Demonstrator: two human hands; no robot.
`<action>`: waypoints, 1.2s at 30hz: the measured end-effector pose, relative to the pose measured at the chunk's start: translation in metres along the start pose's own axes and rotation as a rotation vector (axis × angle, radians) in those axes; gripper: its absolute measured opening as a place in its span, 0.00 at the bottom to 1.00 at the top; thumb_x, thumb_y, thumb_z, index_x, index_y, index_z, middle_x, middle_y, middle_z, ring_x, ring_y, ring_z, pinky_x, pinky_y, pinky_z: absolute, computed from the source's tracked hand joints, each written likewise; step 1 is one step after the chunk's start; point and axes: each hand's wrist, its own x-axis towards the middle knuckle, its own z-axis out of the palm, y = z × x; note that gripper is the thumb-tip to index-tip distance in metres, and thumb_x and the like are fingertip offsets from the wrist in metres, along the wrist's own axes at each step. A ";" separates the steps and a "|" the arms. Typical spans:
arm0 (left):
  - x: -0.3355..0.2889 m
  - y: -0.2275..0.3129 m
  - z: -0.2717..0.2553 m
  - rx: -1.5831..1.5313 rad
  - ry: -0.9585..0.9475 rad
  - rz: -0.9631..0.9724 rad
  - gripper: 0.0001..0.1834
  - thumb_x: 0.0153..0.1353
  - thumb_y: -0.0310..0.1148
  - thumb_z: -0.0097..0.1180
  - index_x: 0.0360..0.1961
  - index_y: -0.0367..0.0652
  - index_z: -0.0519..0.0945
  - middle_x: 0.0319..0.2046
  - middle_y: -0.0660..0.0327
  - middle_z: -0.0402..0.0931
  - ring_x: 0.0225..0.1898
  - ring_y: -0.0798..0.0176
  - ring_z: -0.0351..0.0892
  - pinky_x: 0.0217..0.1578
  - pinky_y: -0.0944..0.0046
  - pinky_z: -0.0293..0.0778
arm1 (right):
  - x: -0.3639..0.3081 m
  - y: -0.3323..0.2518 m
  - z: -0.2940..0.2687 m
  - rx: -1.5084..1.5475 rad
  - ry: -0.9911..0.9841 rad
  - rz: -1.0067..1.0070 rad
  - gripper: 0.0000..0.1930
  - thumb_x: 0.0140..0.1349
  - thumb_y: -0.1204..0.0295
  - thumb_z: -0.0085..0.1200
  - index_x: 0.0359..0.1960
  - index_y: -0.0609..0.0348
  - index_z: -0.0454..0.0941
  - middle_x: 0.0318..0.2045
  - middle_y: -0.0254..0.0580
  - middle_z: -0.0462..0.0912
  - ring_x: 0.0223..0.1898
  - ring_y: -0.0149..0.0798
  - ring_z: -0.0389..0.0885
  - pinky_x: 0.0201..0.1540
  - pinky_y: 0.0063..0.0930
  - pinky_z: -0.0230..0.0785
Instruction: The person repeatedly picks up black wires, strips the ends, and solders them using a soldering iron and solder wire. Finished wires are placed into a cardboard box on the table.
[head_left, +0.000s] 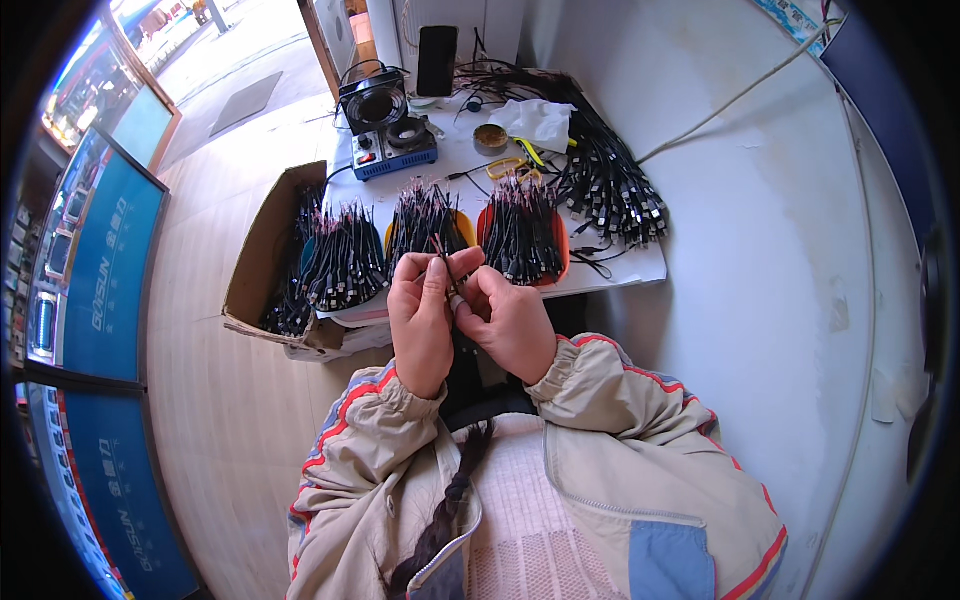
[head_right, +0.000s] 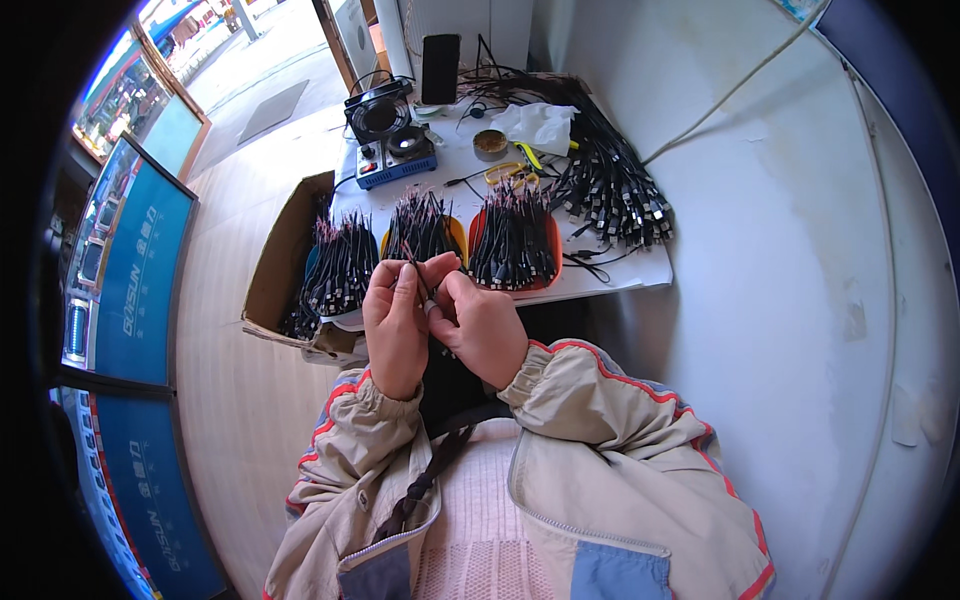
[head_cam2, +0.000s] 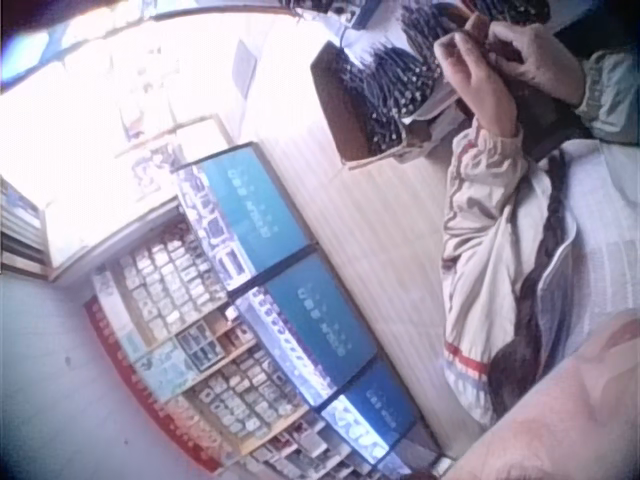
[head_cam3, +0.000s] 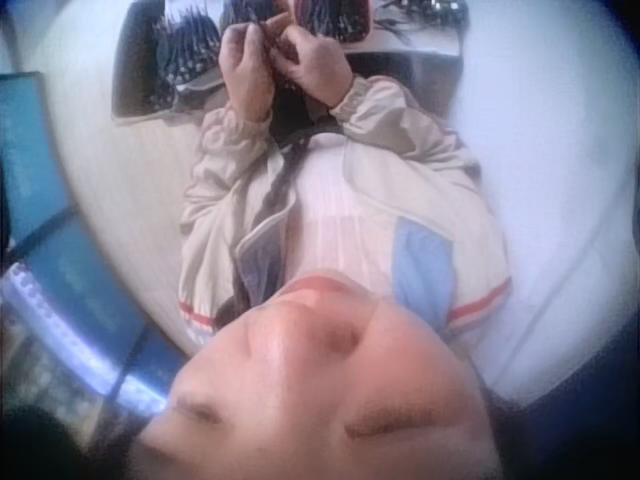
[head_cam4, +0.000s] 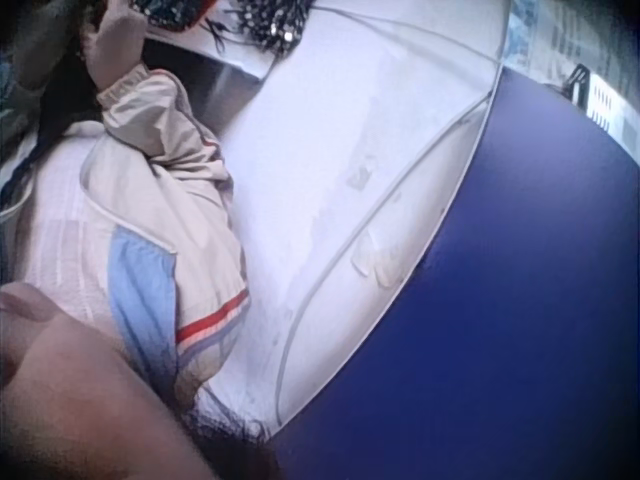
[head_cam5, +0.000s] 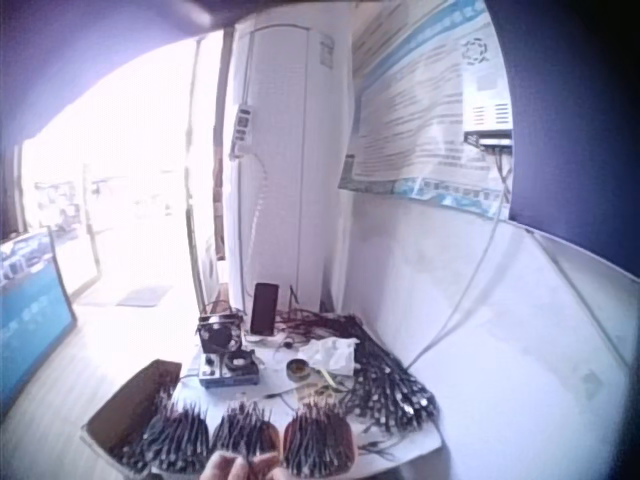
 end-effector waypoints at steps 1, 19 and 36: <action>-0.001 0.000 0.003 0.022 -0.004 0.013 0.06 0.72 0.29 0.40 0.41 0.38 0.67 0.45 0.45 0.79 0.42 0.63 0.81 0.45 0.67 0.77 | -0.002 0.001 0.000 -0.007 -0.005 0.027 0.07 0.57 0.76 0.58 0.33 0.63 0.72 0.22 0.39 0.78 0.21 0.30 0.78 0.25 0.24 0.70; -0.011 0.001 0.008 0.115 -0.120 -0.060 0.05 0.72 0.30 0.43 0.41 0.40 0.69 0.24 0.69 0.67 0.21 0.79 0.59 0.21 0.78 0.56 | 0.001 0.000 -0.049 0.578 -0.106 0.119 0.07 0.64 0.72 0.56 0.38 0.63 0.74 0.29 0.30 0.78 0.27 0.19 0.75 0.30 0.15 0.71; -0.025 -0.001 0.013 0.330 -0.042 0.051 0.04 0.69 0.26 0.47 0.39 0.36 0.71 0.26 0.70 0.69 0.29 0.81 0.64 0.30 0.79 0.63 | -0.008 -0.007 -0.029 0.367 0.120 -0.023 0.05 0.61 0.77 0.57 0.33 0.62 0.73 0.29 0.29 0.79 0.31 0.18 0.75 0.29 0.16 0.68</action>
